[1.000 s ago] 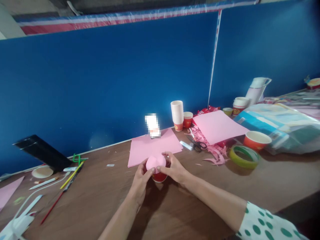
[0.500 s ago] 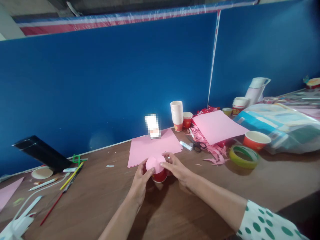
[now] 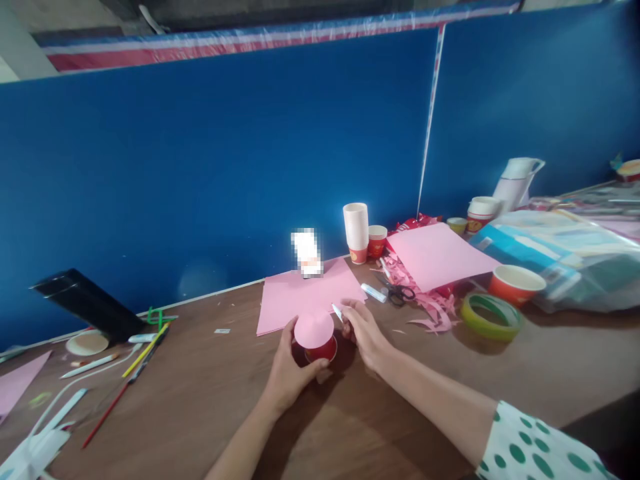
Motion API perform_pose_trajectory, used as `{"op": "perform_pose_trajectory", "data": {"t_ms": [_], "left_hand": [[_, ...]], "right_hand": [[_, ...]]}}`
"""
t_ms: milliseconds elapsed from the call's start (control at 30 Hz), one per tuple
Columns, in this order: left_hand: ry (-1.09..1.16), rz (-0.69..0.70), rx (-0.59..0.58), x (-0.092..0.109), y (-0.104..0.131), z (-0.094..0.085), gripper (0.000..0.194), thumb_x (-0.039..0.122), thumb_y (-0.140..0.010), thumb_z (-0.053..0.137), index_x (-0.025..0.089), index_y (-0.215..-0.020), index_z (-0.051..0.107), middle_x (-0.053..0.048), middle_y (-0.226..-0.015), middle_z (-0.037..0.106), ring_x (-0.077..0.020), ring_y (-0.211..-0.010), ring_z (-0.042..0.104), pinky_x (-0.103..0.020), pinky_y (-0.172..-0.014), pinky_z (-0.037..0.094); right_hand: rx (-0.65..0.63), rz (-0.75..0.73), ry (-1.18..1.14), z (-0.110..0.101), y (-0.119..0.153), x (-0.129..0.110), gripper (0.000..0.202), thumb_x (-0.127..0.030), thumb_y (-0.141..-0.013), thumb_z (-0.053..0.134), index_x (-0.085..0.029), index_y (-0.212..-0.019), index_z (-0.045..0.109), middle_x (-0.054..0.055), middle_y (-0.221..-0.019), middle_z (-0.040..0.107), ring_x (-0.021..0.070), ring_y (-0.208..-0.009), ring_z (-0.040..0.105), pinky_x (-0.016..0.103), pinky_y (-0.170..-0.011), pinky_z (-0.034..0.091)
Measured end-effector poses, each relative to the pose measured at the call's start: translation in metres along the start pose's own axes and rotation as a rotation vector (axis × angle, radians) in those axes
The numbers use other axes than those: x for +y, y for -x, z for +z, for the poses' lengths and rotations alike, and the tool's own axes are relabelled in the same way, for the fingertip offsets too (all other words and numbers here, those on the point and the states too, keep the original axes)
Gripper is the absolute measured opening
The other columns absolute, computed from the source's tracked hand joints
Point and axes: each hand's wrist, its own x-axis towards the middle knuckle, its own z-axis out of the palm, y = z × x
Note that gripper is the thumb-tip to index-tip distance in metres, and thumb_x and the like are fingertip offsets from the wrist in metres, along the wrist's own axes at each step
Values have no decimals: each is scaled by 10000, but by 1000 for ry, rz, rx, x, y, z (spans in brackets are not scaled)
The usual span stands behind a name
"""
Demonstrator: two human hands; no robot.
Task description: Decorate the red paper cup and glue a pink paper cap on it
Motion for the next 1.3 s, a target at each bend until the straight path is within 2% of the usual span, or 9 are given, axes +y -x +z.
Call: {"op": "perform_pose_trajectory", "data": {"t_ms": [167,333,400,500,633,733,867,1000,1300], "left_hand": [[-129,45,88,-6,-6,6,735,176,-579,718,159,-1265,453,-130,-1227,580,-292,-1149,527,-443,-990,403],[-59,9,142,-19,-8,-2,664,230,-604,734,165,-1220,495,-118,-1169,627,-279,-1089,580,-419,-948,447],[5,-26,189,-25,-11,-16,658,256,-619,744,179,-1219,486,-114,-1161,633,-260,-1060,603,-389,-918,475],[14,-82,294,-37,-23,-48,650,296,-611,765,179,-1189,492,-122,-1134,639,-248,-1011,630,-361,-867,509],[-286,-138,483,-56,-53,-102,650,367,-586,765,143,-1141,512,-139,-1114,633,-242,-983,638,-338,-851,516],[-384,-199,582,-71,-78,-140,632,372,-589,749,133,-1128,519,-140,-1098,630,-260,-977,633,-368,-847,509],[-495,-278,678,-90,-106,-178,621,349,-590,739,147,-1132,513,-126,-1120,619,-264,-1017,613,-378,-881,484],[-574,-341,721,-108,-125,-200,624,385,-579,735,137,-1112,525,-140,-1122,617,-304,-1055,587,-411,-887,470],[-627,-400,760,-126,-142,-218,798,438,-577,734,114,-1230,411,-182,-1151,607,-321,-1043,599,-423,-844,492]], "right_hand": [[-20,-84,35,0,4,4,375,-400,-723,628,-200,-1011,494,-99,-567,424,82,-499,396,204,-487,318],[-43,-172,107,-1,6,10,345,-370,-759,612,-197,-1033,497,-86,-601,432,89,-523,410,212,-506,329],[-51,-242,193,-1,10,12,305,-347,-793,576,-200,-1048,495,-77,-626,426,93,-529,409,217,-507,335],[-123,-340,345,1,20,16,239,-288,-833,526,-203,-1053,488,-58,-664,433,105,-552,422,229,-524,359],[-335,-457,589,3,33,24,282,-204,-855,483,-206,-1135,447,-20,-754,485,122,-628,482,246,-596,411],[-487,-500,746,3,37,33,360,-164,-836,490,-216,-1186,424,-14,-783,522,111,-598,494,239,-584,416],[-555,-532,882,3,33,43,412,-118,-804,496,-225,-1197,436,-3,-831,561,107,-602,518,235,-591,423],[-547,-527,940,3,30,47,438,-98,-784,500,-230,-1197,439,3,-860,579,104,-597,526,236,-602,433],[-568,-483,949,4,28,48,457,-93,-775,503,-240,-1202,431,2,-876,599,103,-590,547,232,-598,445]]}}
